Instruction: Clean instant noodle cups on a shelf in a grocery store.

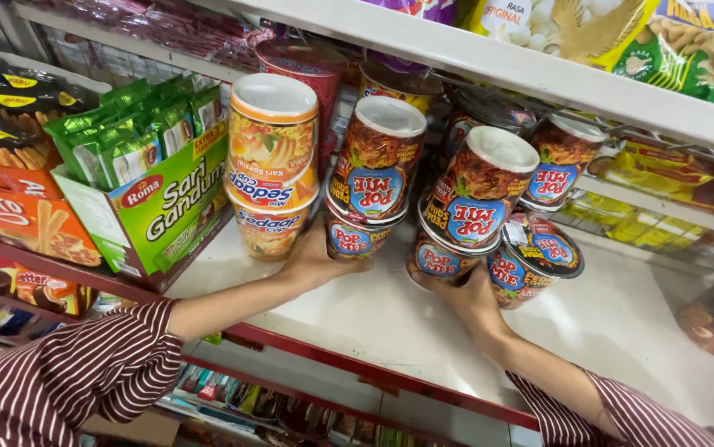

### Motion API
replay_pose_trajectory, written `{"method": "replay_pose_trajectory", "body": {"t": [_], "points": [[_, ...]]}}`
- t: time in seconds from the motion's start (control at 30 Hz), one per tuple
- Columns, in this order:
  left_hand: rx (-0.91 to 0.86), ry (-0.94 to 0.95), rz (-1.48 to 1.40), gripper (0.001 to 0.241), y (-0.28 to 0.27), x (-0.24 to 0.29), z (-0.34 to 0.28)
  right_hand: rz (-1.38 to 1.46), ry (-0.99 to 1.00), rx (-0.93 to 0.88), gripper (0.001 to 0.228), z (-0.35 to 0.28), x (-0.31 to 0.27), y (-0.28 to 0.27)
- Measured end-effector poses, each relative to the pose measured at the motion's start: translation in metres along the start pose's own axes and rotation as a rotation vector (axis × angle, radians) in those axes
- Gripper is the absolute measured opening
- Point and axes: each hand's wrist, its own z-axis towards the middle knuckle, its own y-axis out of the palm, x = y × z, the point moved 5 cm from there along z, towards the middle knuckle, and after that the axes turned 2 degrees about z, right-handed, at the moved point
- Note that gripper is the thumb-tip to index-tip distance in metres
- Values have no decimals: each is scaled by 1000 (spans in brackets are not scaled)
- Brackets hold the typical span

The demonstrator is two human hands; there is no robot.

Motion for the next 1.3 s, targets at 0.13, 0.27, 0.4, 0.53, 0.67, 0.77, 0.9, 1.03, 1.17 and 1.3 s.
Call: {"method": "replay_pose_trajectory", "body": {"t": [0.13, 0.27, 0.4, 0.53, 0.67, 0.77, 0.9, 1.03, 1.17, 1.3], "points": [[14, 58, -8, 117, 0, -2, -3, -35, 28, 10, 93, -8, -5, -4], [7, 31, 38, 120, -3, 3, -9, 59, -42, -53, 92, -16, -16, -2], [-61, -7, 99, 123, -4, 11, -17, 141, -26, -81, 93, -24, -13, -7], [-91, -12, 110, 120, -9, 1, -30, 178, -10, -172, 92, -57, -19, -41], [-227, 121, 196, 120, -5, 18, -70, 150, 231, -148, 93, -95, 18, -96], [-362, 55, 172, 111, 14, 37, -94, 126, 222, 27, 100, -77, 37, -133], [-484, -19, 3, 114, 44, 88, -93, -42, 48, -123, 126, -24, 42, -148], [-392, 144, 114, 113, 69, 85, -68, -76, -33, -236, 125, -5, 41, -129], [-342, 194, 84, 114, 76, 89, -57, 64, 100, -204, 106, -6, 45, -118], [-385, 114, 81, 115, 81, 83, -52, 90, 85, -188, 85, -4, 54, -118]]}}
